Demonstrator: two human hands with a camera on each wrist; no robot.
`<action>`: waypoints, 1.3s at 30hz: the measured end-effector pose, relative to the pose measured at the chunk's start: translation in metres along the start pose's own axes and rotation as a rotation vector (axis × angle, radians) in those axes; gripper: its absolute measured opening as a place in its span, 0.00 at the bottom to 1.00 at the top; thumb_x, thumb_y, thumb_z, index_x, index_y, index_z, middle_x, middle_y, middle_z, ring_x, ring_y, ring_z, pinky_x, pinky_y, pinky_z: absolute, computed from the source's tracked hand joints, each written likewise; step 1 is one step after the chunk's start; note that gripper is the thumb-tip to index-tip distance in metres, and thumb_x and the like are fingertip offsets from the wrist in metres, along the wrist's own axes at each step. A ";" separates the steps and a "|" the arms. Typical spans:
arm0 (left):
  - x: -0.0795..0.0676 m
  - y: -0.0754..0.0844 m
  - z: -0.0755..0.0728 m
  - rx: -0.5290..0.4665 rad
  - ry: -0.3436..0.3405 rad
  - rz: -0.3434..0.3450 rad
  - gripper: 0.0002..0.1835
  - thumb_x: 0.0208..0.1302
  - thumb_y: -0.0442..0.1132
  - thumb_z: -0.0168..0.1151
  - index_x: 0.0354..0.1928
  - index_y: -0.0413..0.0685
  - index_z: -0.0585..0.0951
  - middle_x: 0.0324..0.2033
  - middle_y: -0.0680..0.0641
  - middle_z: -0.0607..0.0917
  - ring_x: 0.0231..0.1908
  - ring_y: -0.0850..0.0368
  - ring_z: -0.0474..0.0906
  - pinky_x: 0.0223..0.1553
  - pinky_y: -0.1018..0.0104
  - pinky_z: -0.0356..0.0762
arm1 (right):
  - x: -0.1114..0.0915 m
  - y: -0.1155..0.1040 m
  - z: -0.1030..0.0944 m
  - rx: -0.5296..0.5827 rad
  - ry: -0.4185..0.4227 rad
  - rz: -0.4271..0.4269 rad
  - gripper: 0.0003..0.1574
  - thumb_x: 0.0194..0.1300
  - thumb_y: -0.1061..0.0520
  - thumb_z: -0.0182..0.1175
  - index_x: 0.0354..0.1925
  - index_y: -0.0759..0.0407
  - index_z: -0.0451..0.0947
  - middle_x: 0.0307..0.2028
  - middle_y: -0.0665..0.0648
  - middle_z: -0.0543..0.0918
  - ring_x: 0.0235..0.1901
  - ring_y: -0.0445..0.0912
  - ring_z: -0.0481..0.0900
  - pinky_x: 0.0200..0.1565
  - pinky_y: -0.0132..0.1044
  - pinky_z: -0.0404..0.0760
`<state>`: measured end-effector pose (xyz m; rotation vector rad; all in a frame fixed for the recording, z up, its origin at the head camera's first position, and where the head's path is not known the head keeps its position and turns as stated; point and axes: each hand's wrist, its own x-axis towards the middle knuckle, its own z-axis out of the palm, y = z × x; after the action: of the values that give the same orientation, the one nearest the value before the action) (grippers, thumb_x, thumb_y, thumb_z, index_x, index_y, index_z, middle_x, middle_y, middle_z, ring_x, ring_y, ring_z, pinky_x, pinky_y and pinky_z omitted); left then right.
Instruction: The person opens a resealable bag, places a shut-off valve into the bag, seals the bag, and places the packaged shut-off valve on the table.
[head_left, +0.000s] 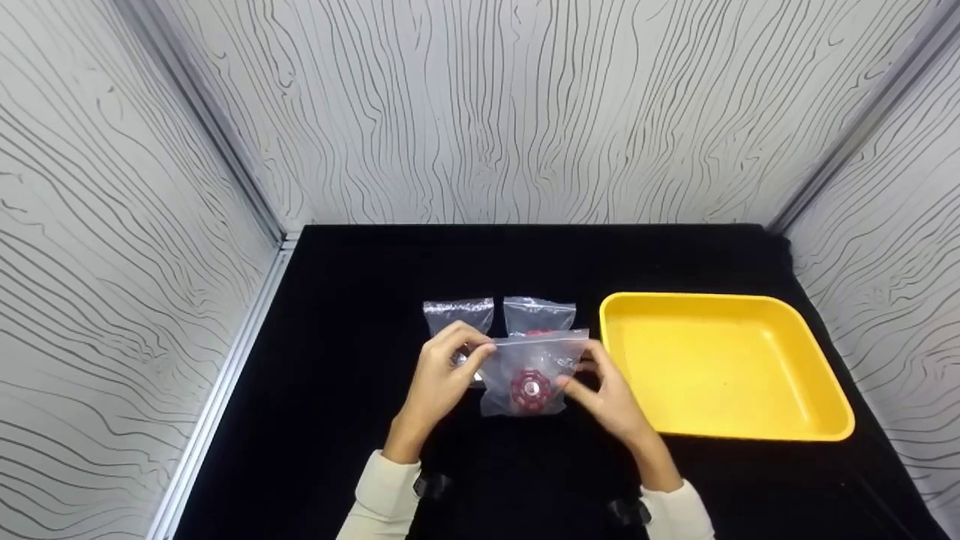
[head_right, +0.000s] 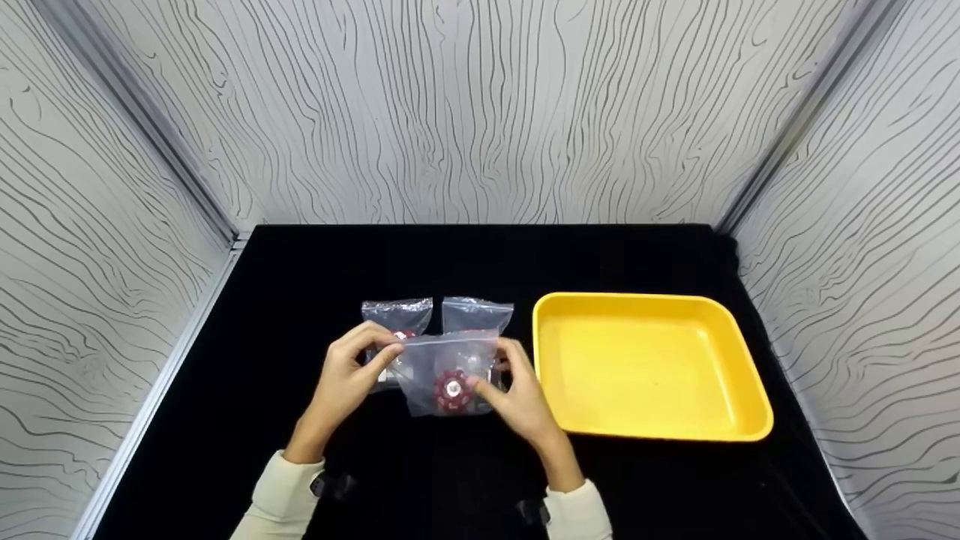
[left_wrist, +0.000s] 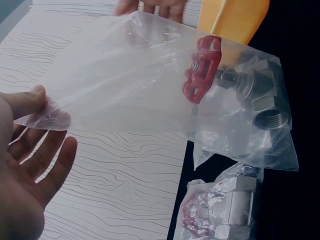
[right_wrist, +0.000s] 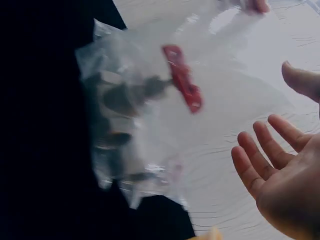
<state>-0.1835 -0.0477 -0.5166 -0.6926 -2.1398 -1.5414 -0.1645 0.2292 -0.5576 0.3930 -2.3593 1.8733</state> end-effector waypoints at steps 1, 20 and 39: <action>0.000 0.000 0.000 -0.004 -0.003 -0.005 0.03 0.70 0.38 0.71 0.38 0.47 0.89 0.36 0.53 0.89 0.34 0.63 0.83 0.39 0.69 0.85 | -0.002 0.003 0.003 -0.002 -0.017 0.025 0.35 0.63 0.68 0.73 0.66 0.66 0.73 0.62 0.67 0.79 0.57 0.59 0.82 0.58 0.38 0.84; -0.026 -0.016 0.009 -0.195 -0.134 -0.318 0.27 0.68 0.39 0.74 0.66 0.41 0.77 0.53 0.41 0.87 0.50 0.55 0.87 0.53 0.58 0.89 | -0.018 0.041 0.030 -0.003 -0.080 0.168 0.41 0.59 0.64 0.78 0.69 0.62 0.75 0.65 0.62 0.82 0.60 0.38 0.79 0.65 0.28 0.74; -0.081 -0.065 0.052 -0.264 -0.232 -0.492 0.32 0.68 0.38 0.73 0.71 0.41 0.75 0.66 0.40 0.82 0.69 0.42 0.76 0.73 0.45 0.73 | -0.022 0.054 0.033 0.071 -0.107 0.190 0.45 0.65 0.65 0.74 0.76 0.64 0.67 0.68 0.68 0.79 0.62 0.38 0.78 0.66 0.28 0.74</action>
<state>-0.1611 -0.0280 -0.6292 -0.4608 -2.4296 -2.1180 -0.1551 0.2118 -0.6219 0.2911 -2.4839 2.0718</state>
